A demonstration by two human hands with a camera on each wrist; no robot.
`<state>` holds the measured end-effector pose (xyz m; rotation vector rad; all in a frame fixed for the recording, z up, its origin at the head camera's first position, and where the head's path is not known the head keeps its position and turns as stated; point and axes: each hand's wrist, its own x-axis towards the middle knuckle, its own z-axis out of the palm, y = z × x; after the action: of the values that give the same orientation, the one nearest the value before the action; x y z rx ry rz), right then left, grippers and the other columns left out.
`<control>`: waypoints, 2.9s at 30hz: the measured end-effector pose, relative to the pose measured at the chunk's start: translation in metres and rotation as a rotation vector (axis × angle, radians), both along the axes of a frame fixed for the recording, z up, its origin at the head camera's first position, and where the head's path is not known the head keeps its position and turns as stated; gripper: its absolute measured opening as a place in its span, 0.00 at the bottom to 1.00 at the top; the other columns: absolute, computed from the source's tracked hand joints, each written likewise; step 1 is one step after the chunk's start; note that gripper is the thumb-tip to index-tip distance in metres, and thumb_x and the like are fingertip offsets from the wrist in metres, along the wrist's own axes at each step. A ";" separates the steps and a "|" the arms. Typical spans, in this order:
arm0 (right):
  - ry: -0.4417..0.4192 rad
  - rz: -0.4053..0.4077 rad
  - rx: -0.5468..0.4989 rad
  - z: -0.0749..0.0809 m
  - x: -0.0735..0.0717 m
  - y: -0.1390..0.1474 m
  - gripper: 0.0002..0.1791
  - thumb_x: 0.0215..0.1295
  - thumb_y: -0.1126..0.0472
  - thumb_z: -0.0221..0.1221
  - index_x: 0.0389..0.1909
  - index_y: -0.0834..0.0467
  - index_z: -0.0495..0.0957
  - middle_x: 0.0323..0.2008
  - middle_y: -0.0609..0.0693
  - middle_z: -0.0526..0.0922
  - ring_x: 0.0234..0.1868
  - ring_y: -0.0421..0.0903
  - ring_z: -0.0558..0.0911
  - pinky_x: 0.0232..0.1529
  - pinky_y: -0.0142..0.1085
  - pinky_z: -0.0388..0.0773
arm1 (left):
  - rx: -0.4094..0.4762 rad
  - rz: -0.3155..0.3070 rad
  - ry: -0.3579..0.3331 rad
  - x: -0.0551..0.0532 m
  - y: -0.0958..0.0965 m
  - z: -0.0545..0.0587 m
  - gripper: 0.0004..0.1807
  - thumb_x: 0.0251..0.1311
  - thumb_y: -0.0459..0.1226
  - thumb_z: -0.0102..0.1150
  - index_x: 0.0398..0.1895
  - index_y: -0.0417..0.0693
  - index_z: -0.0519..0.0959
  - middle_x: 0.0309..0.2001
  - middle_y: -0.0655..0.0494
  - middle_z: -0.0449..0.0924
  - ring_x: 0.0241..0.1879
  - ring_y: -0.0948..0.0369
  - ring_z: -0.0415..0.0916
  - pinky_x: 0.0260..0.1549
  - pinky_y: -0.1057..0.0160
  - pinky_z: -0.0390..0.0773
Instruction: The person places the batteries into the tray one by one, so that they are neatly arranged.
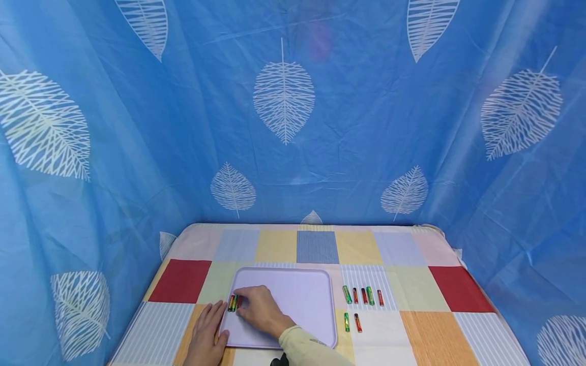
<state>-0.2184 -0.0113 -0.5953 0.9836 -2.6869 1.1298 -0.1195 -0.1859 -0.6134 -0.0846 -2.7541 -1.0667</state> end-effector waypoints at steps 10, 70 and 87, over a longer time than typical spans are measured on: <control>0.022 -0.004 0.032 0.003 0.002 -0.003 0.21 0.59 0.64 0.78 0.55 0.57 0.91 0.49 0.46 0.94 0.53 0.36 0.89 0.56 0.31 0.88 | 0.001 0.001 -0.047 0.000 -0.001 0.003 0.36 0.62 0.28 0.66 0.76 0.37 0.74 0.77 0.35 0.71 0.80 0.33 0.58 0.77 0.24 0.56; -0.348 0.098 -0.138 0.028 0.021 0.195 0.31 0.62 0.55 0.80 0.65 0.60 0.86 0.62 0.55 0.90 0.64 0.48 0.89 0.65 0.33 0.85 | -0.021 0.008 0.049 0.002 0.001 -0.007 0.37 0.58 0.29 0.66 0.75 0.37 0.75 0.74 0.35 0.75 0.75 0.32 0.62 0.73 0.24 0.62; -0.300 0.037 -0.124 0.029 0.038 0.266 0.30 0.62 0.55 0.79 0.64 0.59 0.86 0.61 0.57 0.90 0.62 0.44 0.89 0.61 0.41 0.90 | 0.006 0.015 -0.051 0.001 0.001 -0.001 0.37 0.62 0.29 0.65 0.77 0.37 0.73 0.77 0.35 0.71 0.79 0.32 0.57 0.77 0.24 0.56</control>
<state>-0.1803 0.2550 -0.5662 0.9125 -2.7850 1.5429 -0.1188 -0.1845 -0.6139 -0.0366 -2.7916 -1.0874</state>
